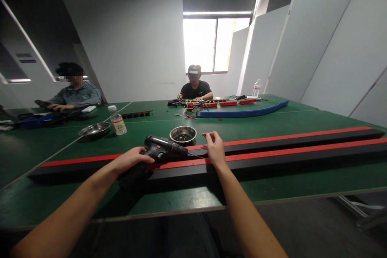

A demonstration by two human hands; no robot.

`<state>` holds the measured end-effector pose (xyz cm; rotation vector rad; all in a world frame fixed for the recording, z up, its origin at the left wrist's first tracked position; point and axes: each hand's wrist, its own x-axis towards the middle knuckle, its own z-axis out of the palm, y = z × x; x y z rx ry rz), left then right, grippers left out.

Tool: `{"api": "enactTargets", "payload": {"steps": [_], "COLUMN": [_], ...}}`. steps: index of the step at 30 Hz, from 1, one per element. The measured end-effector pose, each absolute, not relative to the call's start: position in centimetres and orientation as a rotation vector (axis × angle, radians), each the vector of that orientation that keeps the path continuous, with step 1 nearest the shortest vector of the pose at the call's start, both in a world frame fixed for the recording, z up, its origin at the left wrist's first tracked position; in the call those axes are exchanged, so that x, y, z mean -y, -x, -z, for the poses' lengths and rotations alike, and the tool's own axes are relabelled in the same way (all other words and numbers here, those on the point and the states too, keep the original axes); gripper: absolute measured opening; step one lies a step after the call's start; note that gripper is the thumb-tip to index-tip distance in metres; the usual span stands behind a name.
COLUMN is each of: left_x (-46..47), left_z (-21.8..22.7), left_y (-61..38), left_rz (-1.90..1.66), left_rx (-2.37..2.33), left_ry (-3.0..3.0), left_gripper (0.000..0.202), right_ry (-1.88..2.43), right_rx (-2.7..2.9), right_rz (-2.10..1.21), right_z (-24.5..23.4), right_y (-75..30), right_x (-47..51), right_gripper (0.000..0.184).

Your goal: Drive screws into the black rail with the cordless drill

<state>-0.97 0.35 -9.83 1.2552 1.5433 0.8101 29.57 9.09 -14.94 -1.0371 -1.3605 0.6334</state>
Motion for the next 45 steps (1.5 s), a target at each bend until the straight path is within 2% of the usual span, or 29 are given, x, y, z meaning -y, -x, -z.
{"api": "enactTargets", "payload": {"steps": [7,12,16,20,29,33,36,39,45], "left_x": [1.1,-0.2,-1.4,-1.0,-0.4,-0.3,-0.1,0.1,0.1], "left_z": [9.0,8.8,9.8,10.7,11.6,11.6,11.3,11.0,11.0], "left_y": [0.9,-0.9,-0.7,0.3,1.0,1.1,1.2,1.1,1.0], "left_rz": [-1.255,-1.249,-1.225,-1.158,-1.023,-1.006,-0.938,-0.890,-0.901], "left_rx": [-1.246,-0.737,-0.764,-0.833,-0.905,-0.879,-0.928,-0.965,-0.983], "left_ry": [-0.972,-0.676,-0.683,-0.690,-0.715,-0.736,-0.760,-0.766,-0.776], "left_gripper": [0.031,0.028,0.031,0.033,0.028,0.027,0.011,0.020,0.018], "right_ry": [1.013,1.049,1.096,1.110,1.025,1.010,1.005,1.000,1.003], "right_rx": [1.225,1.485,1.600,1.607,1.685,1.717,1.716,1.697,1.701], "right_rz": [-0.826,-0.896,-0.988,-1.004,-1.017,-0.994,-1.011,-1.031,-1.040], "right_z": [15.2,14.7,13.8,13.1,14.7,14.6,14.6,14.7,14.6], "right_y": [-29.9,-29.3,-29.2,-29.3,-28.6,-28.4,-28.3,-28.3,-28.2], "right_x": [-9.8,-9.5,-9.9,-11.4,-13.0,-12.7,-12.7,-12.9,-12.8], "right_gripper": [0.033,0.032,0.030,0.037,0.046,0.046,0.045,0.044,0.041]}}
